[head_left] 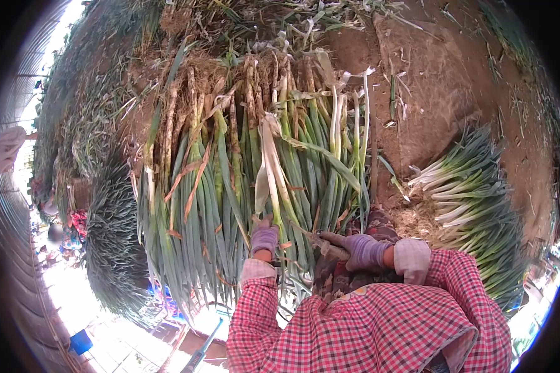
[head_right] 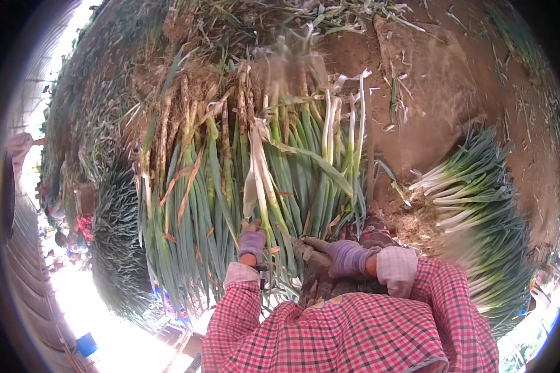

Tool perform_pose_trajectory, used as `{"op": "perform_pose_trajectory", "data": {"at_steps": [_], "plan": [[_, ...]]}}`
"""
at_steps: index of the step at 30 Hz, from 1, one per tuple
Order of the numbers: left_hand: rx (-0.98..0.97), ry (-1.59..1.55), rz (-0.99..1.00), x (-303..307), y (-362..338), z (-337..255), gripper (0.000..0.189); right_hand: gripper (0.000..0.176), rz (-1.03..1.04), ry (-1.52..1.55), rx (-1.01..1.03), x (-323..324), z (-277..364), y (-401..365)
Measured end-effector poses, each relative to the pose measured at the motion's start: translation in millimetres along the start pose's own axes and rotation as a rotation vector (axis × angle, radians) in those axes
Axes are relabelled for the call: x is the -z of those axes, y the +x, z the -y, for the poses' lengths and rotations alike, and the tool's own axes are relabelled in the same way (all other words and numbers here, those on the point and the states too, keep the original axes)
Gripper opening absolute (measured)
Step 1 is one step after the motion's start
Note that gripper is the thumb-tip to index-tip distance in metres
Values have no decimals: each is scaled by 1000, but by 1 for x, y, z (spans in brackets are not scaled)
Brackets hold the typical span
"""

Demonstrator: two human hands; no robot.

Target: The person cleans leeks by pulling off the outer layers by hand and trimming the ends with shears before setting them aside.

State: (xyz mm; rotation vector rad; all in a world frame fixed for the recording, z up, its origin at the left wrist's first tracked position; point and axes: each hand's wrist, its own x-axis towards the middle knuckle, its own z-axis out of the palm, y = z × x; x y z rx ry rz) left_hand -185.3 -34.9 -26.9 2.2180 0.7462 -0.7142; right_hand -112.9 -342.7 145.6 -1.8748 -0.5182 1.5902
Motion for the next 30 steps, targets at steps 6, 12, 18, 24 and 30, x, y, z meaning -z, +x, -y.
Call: {"op": "perform_pose_trajectory", "data": {"at_steps": [6,12,18,24,30], "plan": [[28,-104,64,-5,-14,-40,46,93,-140,128,23,-2,-15,12],[220,-1122,301,-14,-10,-21,34,94,-184,225,58,1,-30,19],[115,-964,445,-14,-10,-15,37,98,-273,173,135,-6,-52,28],[-115,-408,256,25,-32,-59,40,100,-205,183,108,0,-28,7],[55,263,61,40,-50,-91,54,96,-129,189,122,4,-6,-13]]}}
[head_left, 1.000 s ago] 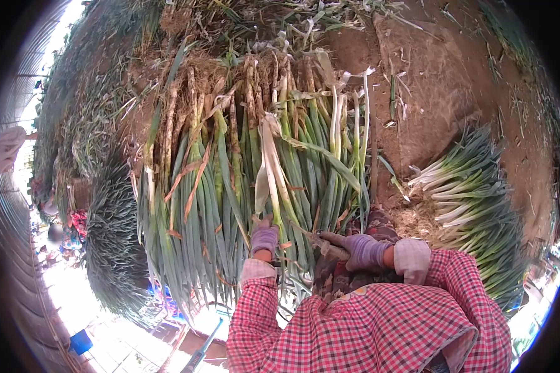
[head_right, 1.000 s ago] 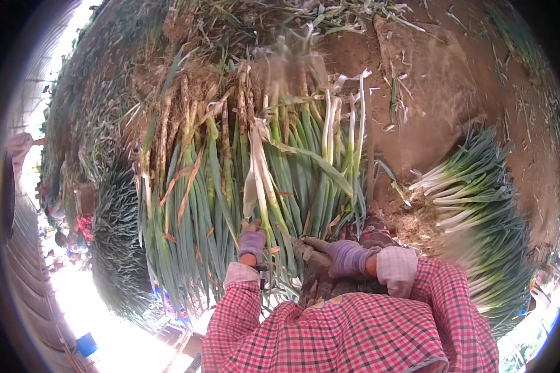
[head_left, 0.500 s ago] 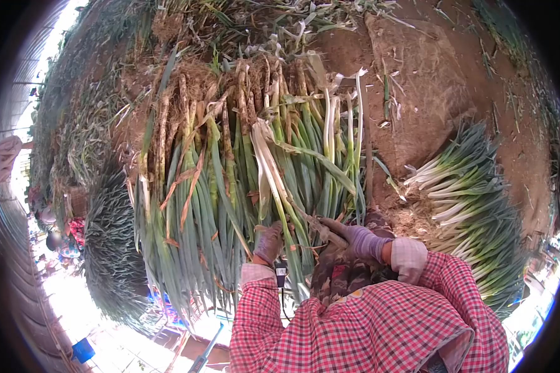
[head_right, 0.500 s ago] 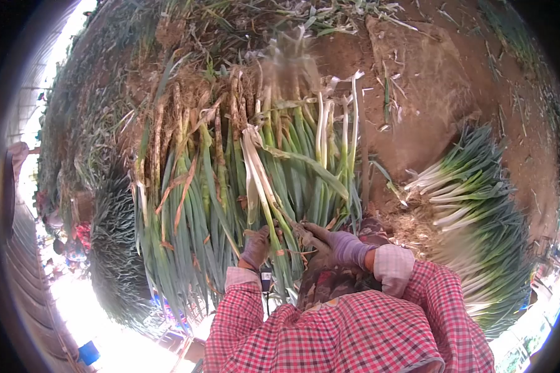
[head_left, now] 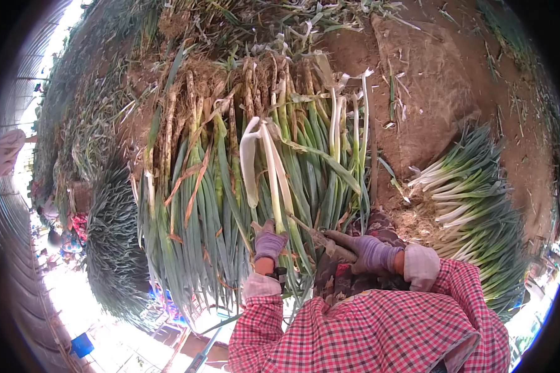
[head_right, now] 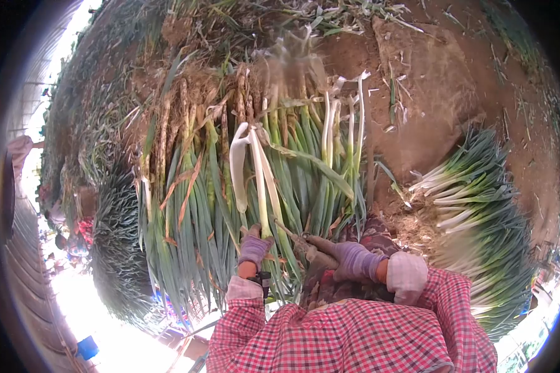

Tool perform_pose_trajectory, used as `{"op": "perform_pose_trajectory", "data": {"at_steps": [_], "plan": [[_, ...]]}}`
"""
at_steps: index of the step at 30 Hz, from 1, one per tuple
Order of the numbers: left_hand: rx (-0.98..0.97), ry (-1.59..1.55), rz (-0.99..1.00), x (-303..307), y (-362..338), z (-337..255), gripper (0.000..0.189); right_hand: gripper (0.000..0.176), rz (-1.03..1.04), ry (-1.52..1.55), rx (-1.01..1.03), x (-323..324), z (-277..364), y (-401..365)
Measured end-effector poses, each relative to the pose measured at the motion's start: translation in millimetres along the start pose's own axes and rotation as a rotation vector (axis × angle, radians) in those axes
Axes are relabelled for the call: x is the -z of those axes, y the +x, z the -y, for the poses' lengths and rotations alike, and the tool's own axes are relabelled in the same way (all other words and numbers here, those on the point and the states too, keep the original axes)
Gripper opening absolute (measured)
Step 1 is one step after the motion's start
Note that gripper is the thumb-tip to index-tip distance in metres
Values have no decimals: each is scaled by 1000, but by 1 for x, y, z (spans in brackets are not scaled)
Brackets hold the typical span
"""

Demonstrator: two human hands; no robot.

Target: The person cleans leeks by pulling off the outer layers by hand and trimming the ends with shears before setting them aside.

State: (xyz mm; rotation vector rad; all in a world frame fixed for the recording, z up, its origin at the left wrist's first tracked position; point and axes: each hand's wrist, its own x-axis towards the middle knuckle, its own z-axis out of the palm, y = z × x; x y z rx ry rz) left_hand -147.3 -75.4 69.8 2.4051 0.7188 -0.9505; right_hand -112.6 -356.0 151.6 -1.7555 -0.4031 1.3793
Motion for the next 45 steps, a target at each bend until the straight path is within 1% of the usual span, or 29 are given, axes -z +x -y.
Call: {"op": "perform_pose_trajectory", "data": {"at_steps": [2,4,8,10,11,13,14,16,17,18,20,21,22,23,25,26,28,29,30,32,34,36,37,38,39,40,41,43,45], "plan": [[-10,-37,22,-6,5,5,56,94,9,-22,-33,1,-1,5],[-22,-71,43,-8,7,5,58,94,-171,-28,35,-3,-18,26],[-33,-100,72,-15,14,12,62,94,-327,-64,140,13,-22,71],[-66,-82,72,-21,23,21,63,82,-316,-112,40,36,-7,85],[-30,-53,83,-24,27,25,64,82,-317,-106,39,45,-8,92],[6,-24,95,-27,28,26,65,77,-518,-115,120,56,-12,104],[8,6,69,-29,29,26,68,77,-521,-115,119,53,-15,103],[11,30,44,-40,27,23,70,81,-410,9,-61,42,-18,96],[-10,-34,-88,-51,24,19,73,91,-255,52,-165,35,-24,87],[-30,-98,-220,-62,22,15,75,91,-253,50,-169,22,-37,75],[7,-79,-260,-82,24,9,75,91,-268,-184,150,-5,-64,53],[43,-57,-304,-89,24,4,75,91,-264,-186,146,-6,-62,45],[77,-36,-348,-94,25,0,75,92,-212,-138,51,-5,-61,35],[76,-40,-343,-98,25,-3,75,94,-161,-87,-44,-3,-58,25],[192,-75,-284,-92,21,-15,75,95,-116,-97,-118,3,-39,11],[187,-73,-290,-92,24,-13,75,97,-74,-105,-183,6,-33,9],[160,-160,-224,-91,26,5,67,97,-63,-99,-154,3,-37,7],[-27,-270,-219,-85,22,18,53,97,-46,-93,-132,3,-39,6],[-30,-257,-223,-70,17,29,53,97,-50,-84,-122,3,-39,4],[-46,-1105,199,-28,-5,42,43,95,-111,-22,-20,4,-32,-6],[-20,-1373,402,23,-36,34,34,95,-96,-30,-49,6,-17,-14],[-46,-1467,429,30,-44,47,35,99,-83,26,96,6,-6,-19],[-38,-1638,514,27,-48,45,35,103,58,53,-64,13,14,-23],[-32,-1805,603,24,-53,43,36,103,58,50,-52,13,22,-29],[-37,-1774,551,17,-61,42,39,105,88,2,37,9,27,-34],[-2,-1814,581,9,-68,40,39,107,116,-47,121,2,29,-39],[-6,-1804,540,1,-72,37,40,110,71,-133,246,-9,20,-37],[-4,-1801,506,-8,-83,22,41,110,93,-108,215,-7,24,-45],[-73,-1832,411,-16,-90,15,37,110,114,-118,179,-7,21,-50]]}}
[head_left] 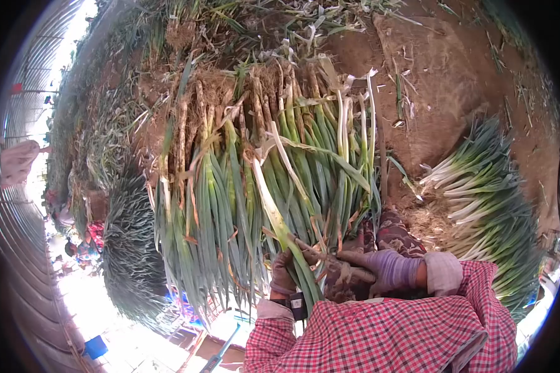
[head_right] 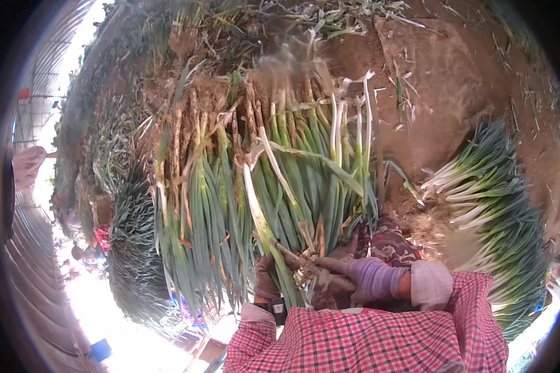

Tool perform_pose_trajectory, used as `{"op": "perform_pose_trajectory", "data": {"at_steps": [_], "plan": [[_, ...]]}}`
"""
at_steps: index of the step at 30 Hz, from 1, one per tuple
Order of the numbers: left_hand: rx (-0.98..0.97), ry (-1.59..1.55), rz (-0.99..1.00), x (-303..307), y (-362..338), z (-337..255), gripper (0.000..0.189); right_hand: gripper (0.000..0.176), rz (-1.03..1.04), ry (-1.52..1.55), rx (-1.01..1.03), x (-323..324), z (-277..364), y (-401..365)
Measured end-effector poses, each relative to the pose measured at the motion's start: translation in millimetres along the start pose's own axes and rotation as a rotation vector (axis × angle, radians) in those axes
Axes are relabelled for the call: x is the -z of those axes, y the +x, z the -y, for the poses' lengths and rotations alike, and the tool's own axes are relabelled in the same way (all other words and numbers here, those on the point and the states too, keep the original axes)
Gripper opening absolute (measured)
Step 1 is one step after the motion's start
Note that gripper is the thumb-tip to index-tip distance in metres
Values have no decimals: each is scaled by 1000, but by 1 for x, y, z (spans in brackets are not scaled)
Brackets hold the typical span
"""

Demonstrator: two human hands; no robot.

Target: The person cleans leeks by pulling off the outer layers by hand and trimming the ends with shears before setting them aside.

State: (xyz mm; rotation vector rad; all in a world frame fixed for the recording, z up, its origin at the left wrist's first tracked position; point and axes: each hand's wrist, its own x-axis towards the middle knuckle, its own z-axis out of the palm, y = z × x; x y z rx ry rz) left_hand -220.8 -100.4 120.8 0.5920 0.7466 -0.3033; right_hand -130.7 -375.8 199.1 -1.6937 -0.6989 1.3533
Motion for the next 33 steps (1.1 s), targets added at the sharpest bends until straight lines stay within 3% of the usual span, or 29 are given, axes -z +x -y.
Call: {"op": "perform_pose_trajectory", "data": {"at_steps": [5,7,9,13,16,18,19,22,25,28,32,33], "plan": [[-35,-88,-114,2,4,5,26,104,129,0,-183,11,21,-15],[30,195,-91,-3,2,-4,27,104,169,0,-235,15,29,-17],[39,259,-151,-5,6,-4,27,105,186,5,-216,18,31,-18],[-56,556,-234,-3,16,-5,30,104,150,-39,-204,22,30,-17],[-154,1036,-384,11,23,-1,35,104,256,-63,-336,23,32,-11],[-183,1007,-390,18,30,4,39,105,103,-114,-110,12,25,-11],[-212,978,-392,20,31,6,43,105,102,-108,-114,13,24,-8],[-114,952,-377,10,33,3,44,104,133,-89,-375,23,21,5],[-102,993,-365,0,32,-3,45,102,47,-111,-205,11,7,7],[-86,838,-354,-5,30,-4,46,99,46,-3,-320,21,16,14],[-90,808,-312,10,33,-2,47,100,-38,-21,-289,19,5,40],[-68,782,-293,14,33,-3,48,93,-113,-45,-246,18,1,49]]}}
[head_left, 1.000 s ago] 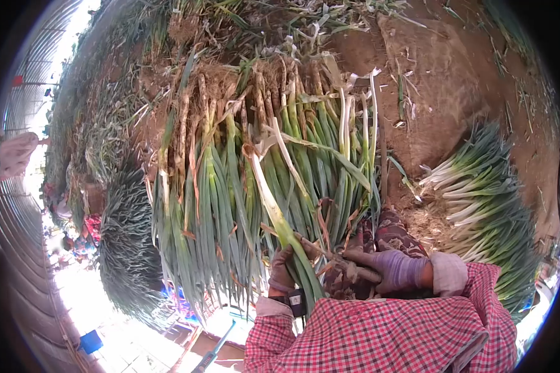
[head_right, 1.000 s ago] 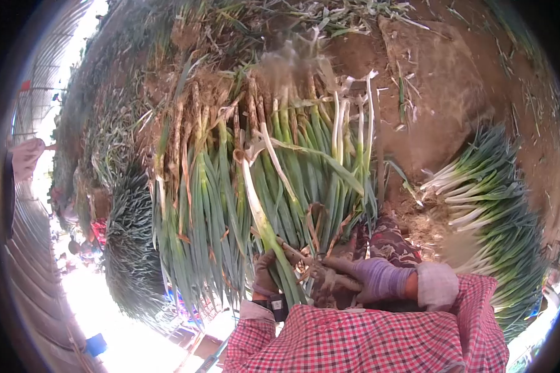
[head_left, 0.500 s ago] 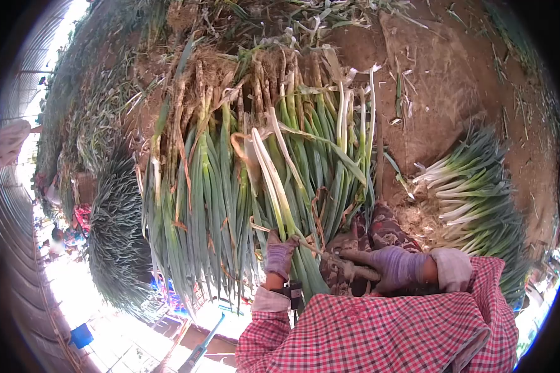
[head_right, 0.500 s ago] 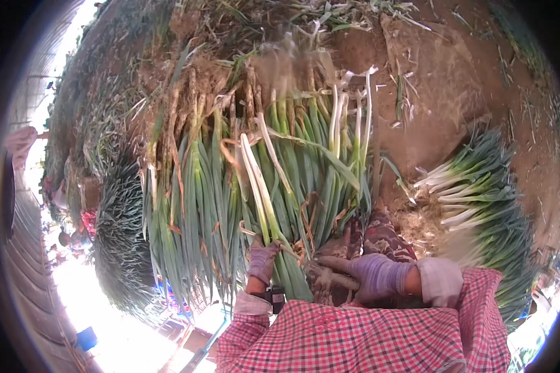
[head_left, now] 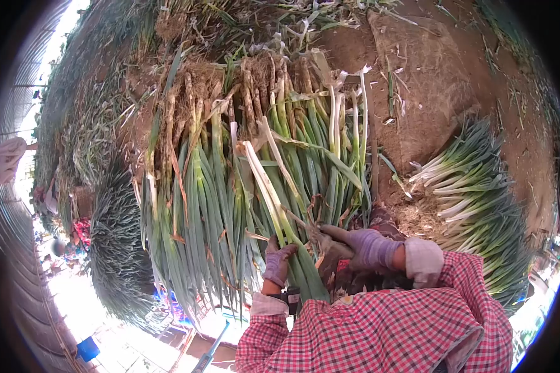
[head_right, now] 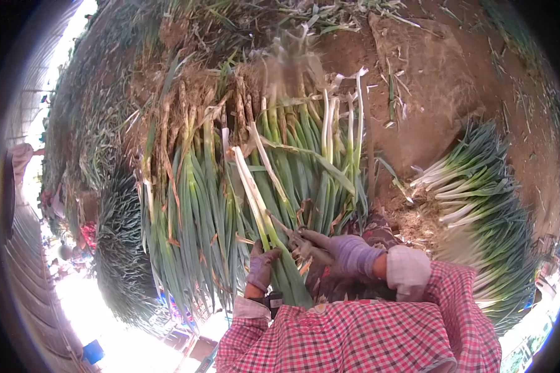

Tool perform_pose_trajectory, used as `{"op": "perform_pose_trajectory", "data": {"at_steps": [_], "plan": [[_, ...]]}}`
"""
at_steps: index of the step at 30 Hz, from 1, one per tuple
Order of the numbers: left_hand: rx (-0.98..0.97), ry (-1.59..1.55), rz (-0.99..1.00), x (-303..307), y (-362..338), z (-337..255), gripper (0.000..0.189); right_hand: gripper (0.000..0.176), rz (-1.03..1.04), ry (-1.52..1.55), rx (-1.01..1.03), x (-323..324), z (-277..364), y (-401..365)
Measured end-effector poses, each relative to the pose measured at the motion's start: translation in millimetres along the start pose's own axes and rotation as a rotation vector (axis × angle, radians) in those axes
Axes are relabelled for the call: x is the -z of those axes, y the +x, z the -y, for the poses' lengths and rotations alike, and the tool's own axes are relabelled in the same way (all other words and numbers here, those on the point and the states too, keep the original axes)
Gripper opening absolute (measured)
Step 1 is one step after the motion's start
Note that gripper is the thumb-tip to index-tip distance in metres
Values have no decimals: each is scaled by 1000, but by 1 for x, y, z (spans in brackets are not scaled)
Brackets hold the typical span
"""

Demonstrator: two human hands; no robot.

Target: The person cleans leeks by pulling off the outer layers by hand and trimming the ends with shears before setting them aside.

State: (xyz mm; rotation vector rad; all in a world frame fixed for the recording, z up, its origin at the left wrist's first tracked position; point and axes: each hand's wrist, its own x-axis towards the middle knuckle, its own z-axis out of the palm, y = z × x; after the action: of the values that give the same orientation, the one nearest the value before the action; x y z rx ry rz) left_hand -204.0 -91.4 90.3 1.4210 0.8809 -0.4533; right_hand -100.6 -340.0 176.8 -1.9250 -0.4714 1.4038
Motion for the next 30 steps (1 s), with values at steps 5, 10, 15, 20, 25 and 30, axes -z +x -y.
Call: {"op": "perform_pose_trajectory", "data": {"at_steps": [5,10,15,20,25,30], "plan": [[12,-107,61,2,-2,-5,50,57,-218,-130,235,3,-3,42],[67,-176,149,5,-4,-11,55,52,-274,-83,103,9,1,91],[-42,-222,269,12,7,1,58,51,-296,-49,91,26,8,111],[50,-290,295,6,2,-29,62,53,-251,-195,182,5,6,109],[-19,61,259,15,6,-16,71,53,-415,-38,132,27,5,131],[-123,314,180,16,11,8,80,50,-206,-138,74,21,9,133]]}}
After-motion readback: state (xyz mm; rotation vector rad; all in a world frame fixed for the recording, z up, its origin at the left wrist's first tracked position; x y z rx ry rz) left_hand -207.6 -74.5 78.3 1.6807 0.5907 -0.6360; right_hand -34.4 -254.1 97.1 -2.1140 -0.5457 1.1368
